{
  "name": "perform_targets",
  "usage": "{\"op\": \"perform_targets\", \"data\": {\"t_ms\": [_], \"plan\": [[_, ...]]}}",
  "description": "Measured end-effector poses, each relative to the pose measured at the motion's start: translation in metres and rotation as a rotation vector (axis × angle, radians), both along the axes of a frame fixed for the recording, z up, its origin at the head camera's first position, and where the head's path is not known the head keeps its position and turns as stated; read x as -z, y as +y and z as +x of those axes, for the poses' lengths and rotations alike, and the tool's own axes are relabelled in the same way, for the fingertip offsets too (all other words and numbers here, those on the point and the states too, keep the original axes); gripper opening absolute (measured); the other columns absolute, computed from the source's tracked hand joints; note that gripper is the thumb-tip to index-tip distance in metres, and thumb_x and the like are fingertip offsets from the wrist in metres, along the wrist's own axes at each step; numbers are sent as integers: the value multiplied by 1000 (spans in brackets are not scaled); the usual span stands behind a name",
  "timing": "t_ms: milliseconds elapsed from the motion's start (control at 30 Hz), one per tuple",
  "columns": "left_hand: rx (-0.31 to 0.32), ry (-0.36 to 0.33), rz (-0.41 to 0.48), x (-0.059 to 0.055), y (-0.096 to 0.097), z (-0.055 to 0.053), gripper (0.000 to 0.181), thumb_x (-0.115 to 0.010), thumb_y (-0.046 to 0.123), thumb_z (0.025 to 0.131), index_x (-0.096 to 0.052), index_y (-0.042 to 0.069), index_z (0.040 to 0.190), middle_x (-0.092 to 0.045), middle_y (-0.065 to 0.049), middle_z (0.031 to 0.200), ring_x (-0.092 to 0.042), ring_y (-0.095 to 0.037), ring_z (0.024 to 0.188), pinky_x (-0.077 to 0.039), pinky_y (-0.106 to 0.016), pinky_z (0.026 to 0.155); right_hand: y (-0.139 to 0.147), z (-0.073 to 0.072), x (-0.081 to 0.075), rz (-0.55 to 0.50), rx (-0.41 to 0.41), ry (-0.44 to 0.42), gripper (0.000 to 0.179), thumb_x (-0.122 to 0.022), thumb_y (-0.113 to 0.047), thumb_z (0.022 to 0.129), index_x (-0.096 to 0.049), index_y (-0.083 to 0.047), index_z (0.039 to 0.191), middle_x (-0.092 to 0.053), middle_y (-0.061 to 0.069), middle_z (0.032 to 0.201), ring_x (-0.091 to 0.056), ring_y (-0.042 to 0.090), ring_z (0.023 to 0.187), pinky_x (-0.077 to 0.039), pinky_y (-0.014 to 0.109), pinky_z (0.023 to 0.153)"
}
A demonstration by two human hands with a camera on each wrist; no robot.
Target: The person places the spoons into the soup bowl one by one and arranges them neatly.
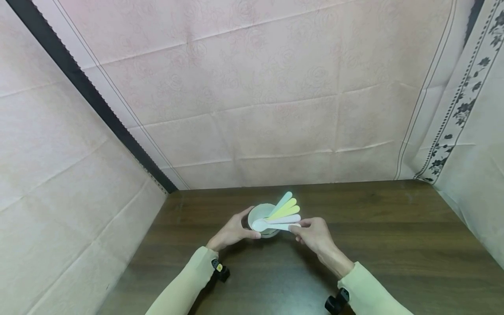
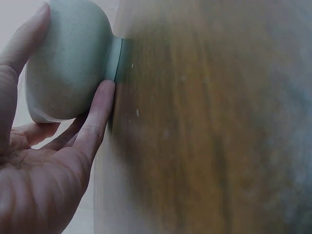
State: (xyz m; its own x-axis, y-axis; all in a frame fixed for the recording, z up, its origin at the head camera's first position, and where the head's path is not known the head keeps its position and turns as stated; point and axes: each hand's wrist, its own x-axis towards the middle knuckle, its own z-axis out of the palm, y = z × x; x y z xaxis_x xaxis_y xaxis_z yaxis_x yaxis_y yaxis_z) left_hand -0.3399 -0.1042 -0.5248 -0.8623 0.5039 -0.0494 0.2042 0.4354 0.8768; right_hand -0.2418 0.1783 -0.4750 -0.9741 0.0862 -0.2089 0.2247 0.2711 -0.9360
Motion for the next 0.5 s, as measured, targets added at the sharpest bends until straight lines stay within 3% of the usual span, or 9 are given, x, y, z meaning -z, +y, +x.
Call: {"op": "perform_targets", "data": {"t_ms": [300, 500], "plan": [[1, 8, -14, 0, -1, 0, 103, -95, 35, 86, -38, 18, 171, -53, -5, 167, -51, -26, 150, -38, -56, 127, 2, -3, 2, -114, 26, -62, 30, -76, -12, 101, -71, 12, 119, -71, 7, 79, -64, 13, 72, -57, 21, 66], [10, 16, -10, 3, -1, -2, 99, -95, 36, 86, -42, 25, 169, -58, 0, 161, -55, -22, 142, -42, -50, 122, 4, -4, 2, -128, 28, -72, 34, -76, -12, 101, -69, 13, 123, -71, 6, 80, -64, 13, 73, -58, 22, 67]]}}
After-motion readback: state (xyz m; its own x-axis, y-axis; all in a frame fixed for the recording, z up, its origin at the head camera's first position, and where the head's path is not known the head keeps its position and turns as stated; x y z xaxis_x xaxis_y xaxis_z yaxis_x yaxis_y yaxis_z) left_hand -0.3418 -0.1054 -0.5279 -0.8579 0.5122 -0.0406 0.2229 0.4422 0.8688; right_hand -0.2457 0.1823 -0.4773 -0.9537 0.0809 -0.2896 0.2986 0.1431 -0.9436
